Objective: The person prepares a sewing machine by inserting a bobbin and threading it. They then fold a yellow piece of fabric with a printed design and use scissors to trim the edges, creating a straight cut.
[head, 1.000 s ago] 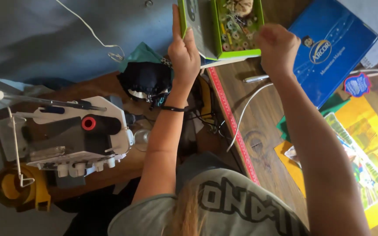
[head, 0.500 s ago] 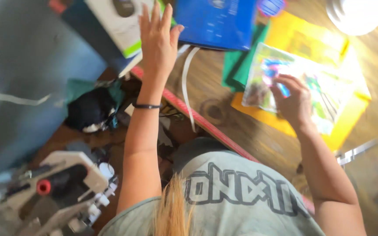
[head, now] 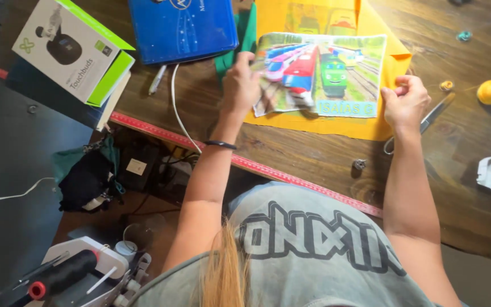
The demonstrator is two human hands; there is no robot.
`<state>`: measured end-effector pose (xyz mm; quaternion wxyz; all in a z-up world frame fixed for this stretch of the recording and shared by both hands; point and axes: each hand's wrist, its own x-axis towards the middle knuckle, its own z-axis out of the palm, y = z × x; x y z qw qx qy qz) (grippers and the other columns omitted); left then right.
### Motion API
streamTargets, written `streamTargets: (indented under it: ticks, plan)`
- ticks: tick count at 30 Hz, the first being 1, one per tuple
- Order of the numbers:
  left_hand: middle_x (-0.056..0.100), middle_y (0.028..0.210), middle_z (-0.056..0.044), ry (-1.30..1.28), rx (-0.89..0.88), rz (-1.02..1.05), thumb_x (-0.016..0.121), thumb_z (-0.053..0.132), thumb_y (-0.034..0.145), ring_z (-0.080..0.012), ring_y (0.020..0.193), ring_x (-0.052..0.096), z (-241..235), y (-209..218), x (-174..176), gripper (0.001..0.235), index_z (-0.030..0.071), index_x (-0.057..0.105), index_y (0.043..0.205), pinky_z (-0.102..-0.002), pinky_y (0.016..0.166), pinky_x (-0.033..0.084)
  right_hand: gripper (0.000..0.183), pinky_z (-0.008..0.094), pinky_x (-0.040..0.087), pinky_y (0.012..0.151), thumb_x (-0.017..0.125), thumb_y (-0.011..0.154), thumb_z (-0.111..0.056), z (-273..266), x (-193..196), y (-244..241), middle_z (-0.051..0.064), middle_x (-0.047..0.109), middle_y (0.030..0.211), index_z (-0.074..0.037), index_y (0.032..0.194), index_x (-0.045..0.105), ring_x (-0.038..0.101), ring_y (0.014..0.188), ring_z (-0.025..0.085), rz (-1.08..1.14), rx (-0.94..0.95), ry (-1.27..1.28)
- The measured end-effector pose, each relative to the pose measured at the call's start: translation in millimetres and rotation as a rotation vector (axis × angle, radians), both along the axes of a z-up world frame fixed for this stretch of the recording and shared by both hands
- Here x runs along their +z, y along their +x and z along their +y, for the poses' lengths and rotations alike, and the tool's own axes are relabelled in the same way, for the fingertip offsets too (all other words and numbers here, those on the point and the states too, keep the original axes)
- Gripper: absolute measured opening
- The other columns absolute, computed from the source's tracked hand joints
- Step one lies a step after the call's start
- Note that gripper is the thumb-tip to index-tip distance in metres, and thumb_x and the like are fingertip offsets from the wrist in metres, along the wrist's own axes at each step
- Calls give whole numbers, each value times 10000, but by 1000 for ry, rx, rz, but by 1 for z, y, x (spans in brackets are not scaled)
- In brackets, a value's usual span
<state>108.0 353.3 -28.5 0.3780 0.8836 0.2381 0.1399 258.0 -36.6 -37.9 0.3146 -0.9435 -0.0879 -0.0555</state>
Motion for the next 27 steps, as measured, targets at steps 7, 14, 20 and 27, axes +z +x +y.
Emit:
streamTargets:
  ticks: [7, 14, 20, 27]
  plan:
    - [755, 969, -124, 263, 197, -174, 674, 42, 824, -338, 863, 690, 82, -45, 32, 225, 86, 692, 1044, -467, 748, 518, 215, 334, 549, 764, 785, 889, -180, -6, 45, -25, -21, 707, 838, -131, 1089, 724, 673, 772, 114, 200, 3, -50]
    - [642, 1314, -197, 288, 230, 44, 980, 585, 752, -257, 1032, 717, 42, -31, 33, 1112, 129, 315, 1518, -338, 803, 592, 608, 439, 490, 886, 951, 833, -409, 43, 70, -6, 146, 574, 1198, -112, 1244, 614, 576, 1049, 300, 99, 134, -306]
    - [756, 867, -73, 161, 49, -120, 763, 132, 917, -198, 687, 709, 48, -32, 37, 162, 95, 623, 988, -338, 526, 577, 112, 404, 523, 618, 851, 990, -179, 19, 3, 34, 67, 711, 886, -125, 935, 770, 672, 755, 219, -164, 210, -18]
    - [529, 996, -177, 478, 86, -252, 704, 310, 1062, -401, 896, 507, 103, -41, 110, 341, 71, 461, 1066, -491, 772, 338, 173, 340, 605, 650, 816, 1006, -13, 12, 44, 4, 207, 686, 1083, 13, 1146, 717, 664, 755, 227, -117, 341, 44]
